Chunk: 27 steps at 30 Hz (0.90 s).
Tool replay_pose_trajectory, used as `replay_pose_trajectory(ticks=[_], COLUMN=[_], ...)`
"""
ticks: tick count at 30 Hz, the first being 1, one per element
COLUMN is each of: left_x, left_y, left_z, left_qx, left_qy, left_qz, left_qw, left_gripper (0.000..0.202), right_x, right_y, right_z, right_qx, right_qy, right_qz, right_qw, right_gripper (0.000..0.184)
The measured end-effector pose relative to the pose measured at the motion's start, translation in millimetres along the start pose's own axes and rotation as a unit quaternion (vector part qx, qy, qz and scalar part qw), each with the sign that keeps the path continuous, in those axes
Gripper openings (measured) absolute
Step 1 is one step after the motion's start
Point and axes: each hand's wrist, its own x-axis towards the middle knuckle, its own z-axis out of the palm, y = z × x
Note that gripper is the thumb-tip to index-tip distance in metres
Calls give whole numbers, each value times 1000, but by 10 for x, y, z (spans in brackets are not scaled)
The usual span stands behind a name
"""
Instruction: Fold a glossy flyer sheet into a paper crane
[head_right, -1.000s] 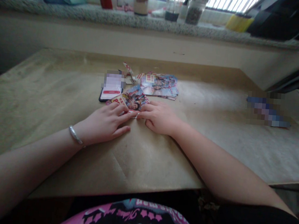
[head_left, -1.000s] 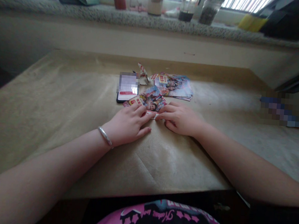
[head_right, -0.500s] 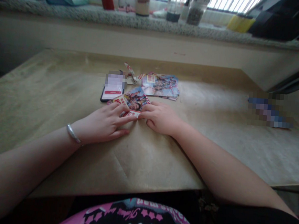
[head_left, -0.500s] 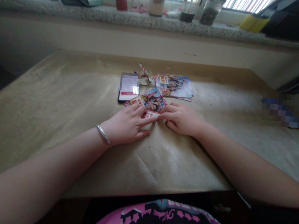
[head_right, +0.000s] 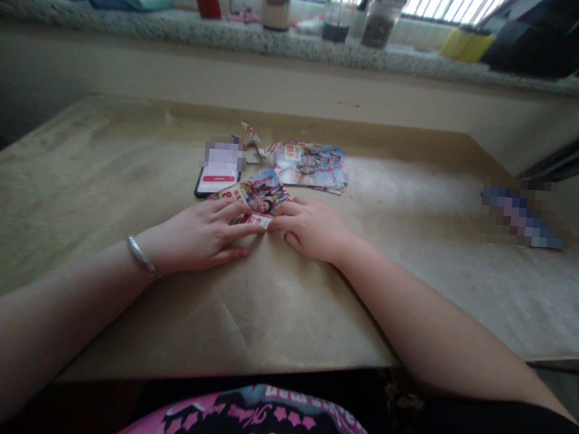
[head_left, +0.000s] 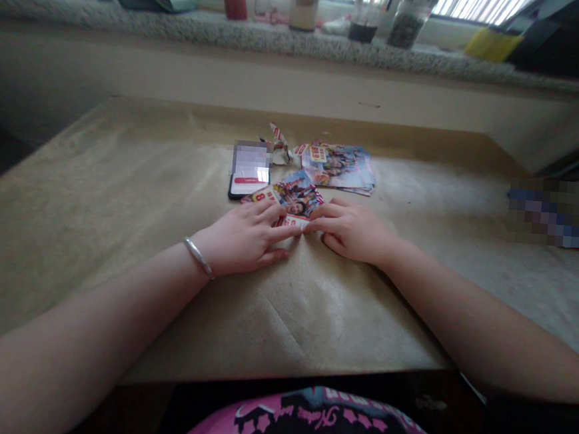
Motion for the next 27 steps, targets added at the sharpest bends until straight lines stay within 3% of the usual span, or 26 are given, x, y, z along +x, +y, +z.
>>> replay_pose_trajectory(ticks=[14,27], left_x=[-39,-54], left_y=[-118,-171], left_z=[-93,-158], left_qx=[-26,-80], left_qy=[-16,11], left_qz=[33,45], left_qw=[999,996], left_gripper=[38,34], right_x=[-13,-19], right_y=[10,26], right_z=[-10,8], right_qx=[-2,4], right_qy=[-7,-2], right_qz=[-2,-9], right_qw=[1000,1000], right_gripper=[33,32])
